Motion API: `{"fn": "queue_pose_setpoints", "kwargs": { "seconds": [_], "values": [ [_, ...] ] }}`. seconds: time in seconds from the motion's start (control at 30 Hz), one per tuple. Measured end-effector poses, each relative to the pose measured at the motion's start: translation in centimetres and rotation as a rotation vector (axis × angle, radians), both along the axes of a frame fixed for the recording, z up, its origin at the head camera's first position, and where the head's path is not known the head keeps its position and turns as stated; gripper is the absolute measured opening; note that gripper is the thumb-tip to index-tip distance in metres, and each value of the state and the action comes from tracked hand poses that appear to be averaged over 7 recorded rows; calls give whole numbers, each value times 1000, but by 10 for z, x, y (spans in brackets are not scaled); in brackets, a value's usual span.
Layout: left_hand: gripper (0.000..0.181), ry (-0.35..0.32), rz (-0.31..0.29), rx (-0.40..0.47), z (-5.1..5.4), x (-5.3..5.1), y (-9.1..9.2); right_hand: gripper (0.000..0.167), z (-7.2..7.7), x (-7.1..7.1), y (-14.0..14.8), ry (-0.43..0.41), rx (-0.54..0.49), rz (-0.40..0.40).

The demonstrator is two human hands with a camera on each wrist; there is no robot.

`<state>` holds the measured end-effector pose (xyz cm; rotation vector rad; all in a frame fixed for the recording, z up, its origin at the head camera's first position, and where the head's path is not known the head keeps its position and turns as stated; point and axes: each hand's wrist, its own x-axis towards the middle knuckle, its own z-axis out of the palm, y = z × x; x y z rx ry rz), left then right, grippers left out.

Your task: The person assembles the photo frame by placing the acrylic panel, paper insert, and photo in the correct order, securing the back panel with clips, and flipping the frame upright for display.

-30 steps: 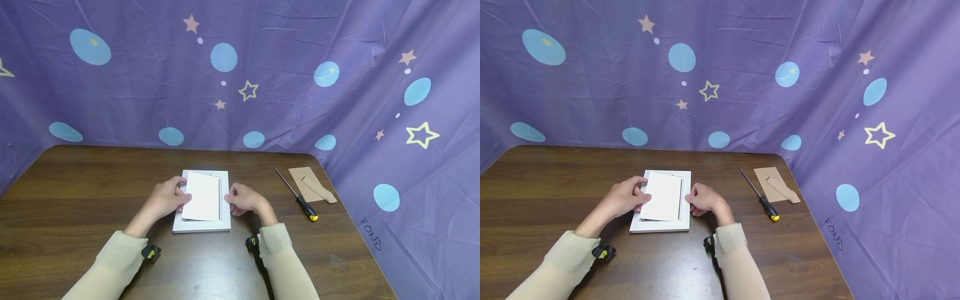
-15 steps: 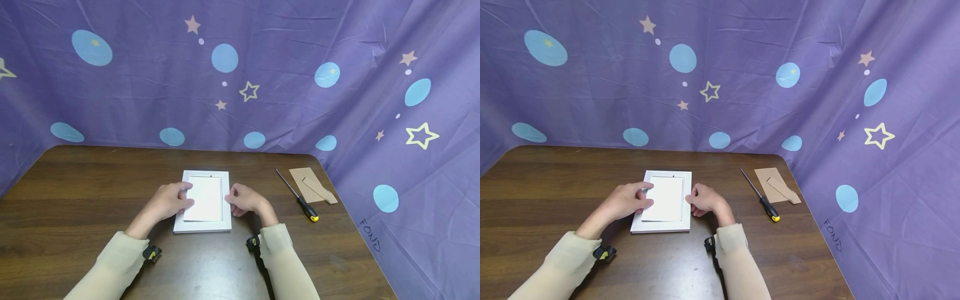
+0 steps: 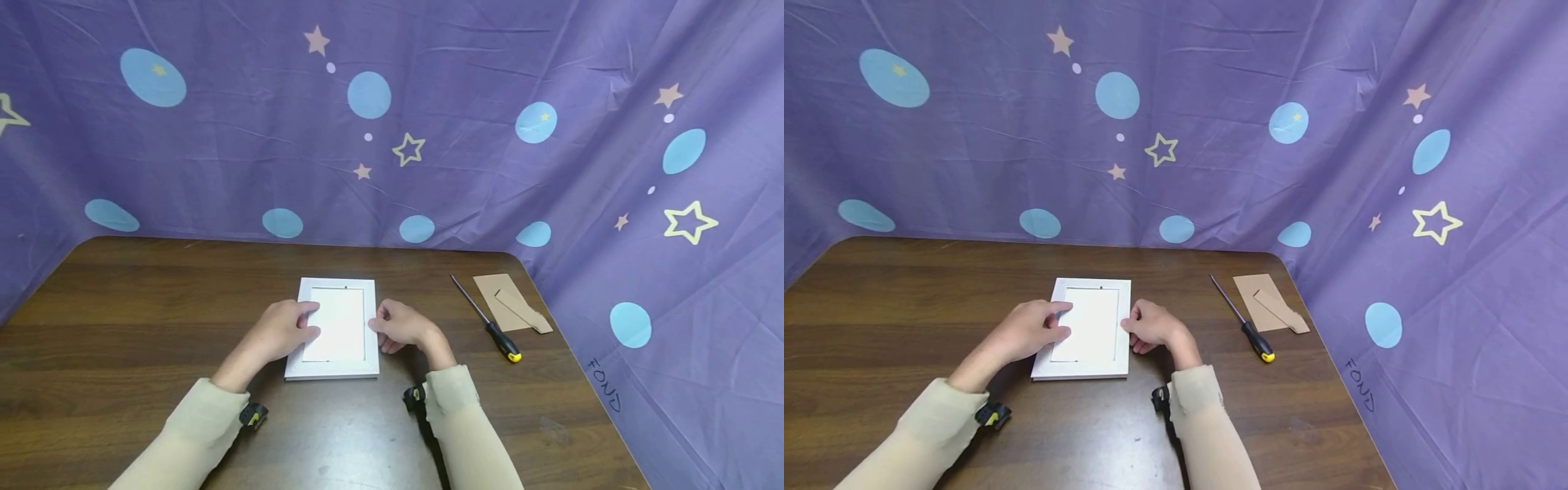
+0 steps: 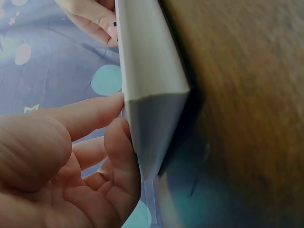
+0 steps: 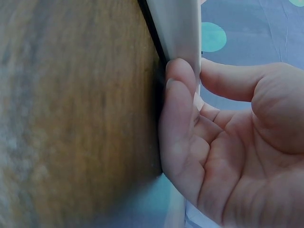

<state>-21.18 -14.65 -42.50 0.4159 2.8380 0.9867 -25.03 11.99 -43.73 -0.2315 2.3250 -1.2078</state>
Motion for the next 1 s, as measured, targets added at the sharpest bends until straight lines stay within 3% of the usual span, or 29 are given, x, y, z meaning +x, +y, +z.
{"fn": "queue_pose_setpoints", "kwargs": {
  "seconds": [1.0],
  "values": [
    [52, 26, 63, -44, -4, 3, 8, 21, 0, -1, 1, -8, 3, -2]
  ]
}}
